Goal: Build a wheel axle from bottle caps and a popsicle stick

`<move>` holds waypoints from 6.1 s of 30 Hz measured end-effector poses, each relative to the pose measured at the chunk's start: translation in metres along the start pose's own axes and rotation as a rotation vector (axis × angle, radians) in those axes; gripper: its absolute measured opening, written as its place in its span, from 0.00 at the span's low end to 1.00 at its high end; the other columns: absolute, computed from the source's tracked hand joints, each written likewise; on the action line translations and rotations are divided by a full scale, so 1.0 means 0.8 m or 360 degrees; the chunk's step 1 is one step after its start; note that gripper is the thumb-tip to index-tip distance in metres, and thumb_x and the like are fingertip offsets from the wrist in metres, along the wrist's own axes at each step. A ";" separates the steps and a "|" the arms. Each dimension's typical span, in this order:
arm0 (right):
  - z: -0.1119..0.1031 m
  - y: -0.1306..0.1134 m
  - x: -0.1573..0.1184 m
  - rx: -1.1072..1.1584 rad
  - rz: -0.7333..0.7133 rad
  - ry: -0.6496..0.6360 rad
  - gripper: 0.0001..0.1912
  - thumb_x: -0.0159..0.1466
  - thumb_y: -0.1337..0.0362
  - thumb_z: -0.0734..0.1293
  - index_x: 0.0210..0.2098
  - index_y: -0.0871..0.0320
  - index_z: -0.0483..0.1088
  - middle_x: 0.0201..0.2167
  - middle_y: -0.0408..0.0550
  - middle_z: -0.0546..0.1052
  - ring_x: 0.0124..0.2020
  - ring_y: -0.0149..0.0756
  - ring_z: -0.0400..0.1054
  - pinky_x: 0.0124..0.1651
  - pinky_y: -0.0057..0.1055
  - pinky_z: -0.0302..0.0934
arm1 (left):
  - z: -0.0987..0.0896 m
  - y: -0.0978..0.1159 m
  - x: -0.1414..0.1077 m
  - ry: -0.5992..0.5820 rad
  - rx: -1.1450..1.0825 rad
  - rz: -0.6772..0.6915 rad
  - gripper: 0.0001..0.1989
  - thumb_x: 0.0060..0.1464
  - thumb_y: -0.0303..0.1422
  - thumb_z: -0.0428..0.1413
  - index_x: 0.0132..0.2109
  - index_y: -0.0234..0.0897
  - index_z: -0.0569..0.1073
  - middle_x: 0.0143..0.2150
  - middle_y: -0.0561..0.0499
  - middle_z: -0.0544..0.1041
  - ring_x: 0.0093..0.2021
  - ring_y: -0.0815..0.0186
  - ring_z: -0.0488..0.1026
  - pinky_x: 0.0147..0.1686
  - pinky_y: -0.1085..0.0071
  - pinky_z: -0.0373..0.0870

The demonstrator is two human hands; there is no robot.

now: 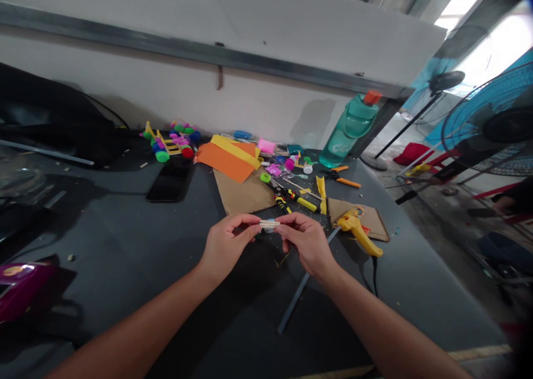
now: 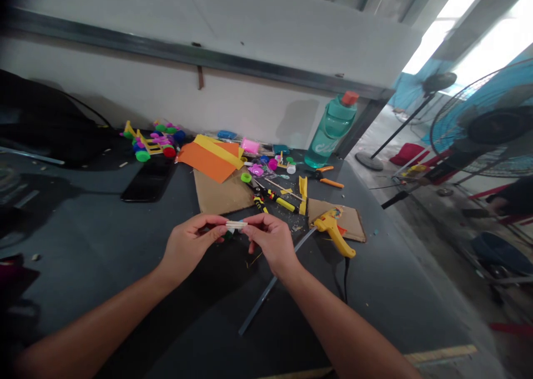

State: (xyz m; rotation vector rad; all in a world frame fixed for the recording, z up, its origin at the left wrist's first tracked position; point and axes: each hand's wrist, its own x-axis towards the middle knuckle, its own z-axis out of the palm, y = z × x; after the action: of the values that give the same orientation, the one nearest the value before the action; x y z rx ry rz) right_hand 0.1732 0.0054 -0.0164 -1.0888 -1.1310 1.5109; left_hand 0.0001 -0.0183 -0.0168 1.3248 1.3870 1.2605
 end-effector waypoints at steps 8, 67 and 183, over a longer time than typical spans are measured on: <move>0.002 0.000 -0.001 0.0008 0.0011 -0.0013 0.10 0.50 0.63 0.74 0.31 0.59 0.76 0.18 0.38 0.72 0.14 0.24 0.62 0.17 0.22 0.58 | -0.002 -0.002 -0.002 0.0030 0.0076 0.0039 0.06 0.49 0.35 0.60 0.35 0.38 0.78 0.30 0.52 0.78 0.27 0.68 0.75 0.30 0.74 0.73; -0.001 0.006 0.002 -0.0145 -0.0087 0.0075 0.08 0.52 0.63 0.72 0.31 0.59 0.76 0.23 0.45 0.77 0.19 0.27 0.65 0.12 0.18 0.58 | 0.009 -0.004 0.002 -0.0050 -0.0688 -0.0354 0.08 0.46 0.31 0.63 0.35 0.32 0.76 0.25 0.52 0.78 0.27 0.68 0.77 0.32 0.72 0.78; -0.002 0.009 -0.007 -0.0809 -0.0499 0.0101 0.11 0.58 0.63 0.67 0.41 0.56 0.75 0.32 0.46 0.78 0.25 0.30 0.69 0.26 0.27 0.65 | 0.009 -0.005 0.003 -0.0161 -0.0619 -0.0466 0.13 0.47 0.39 0.62 0.31 0.32 0.74 0.25 0.52 0.74 0.25 0.70 0.72 0.27 0.74 0.73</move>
State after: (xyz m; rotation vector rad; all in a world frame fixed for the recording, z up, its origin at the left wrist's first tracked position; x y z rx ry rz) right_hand 0.1748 -0.0011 -0.0232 -1.2095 -1.6074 0.9599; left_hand 0.0058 -0.0150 -0.0220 0.8727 1.1441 1.1721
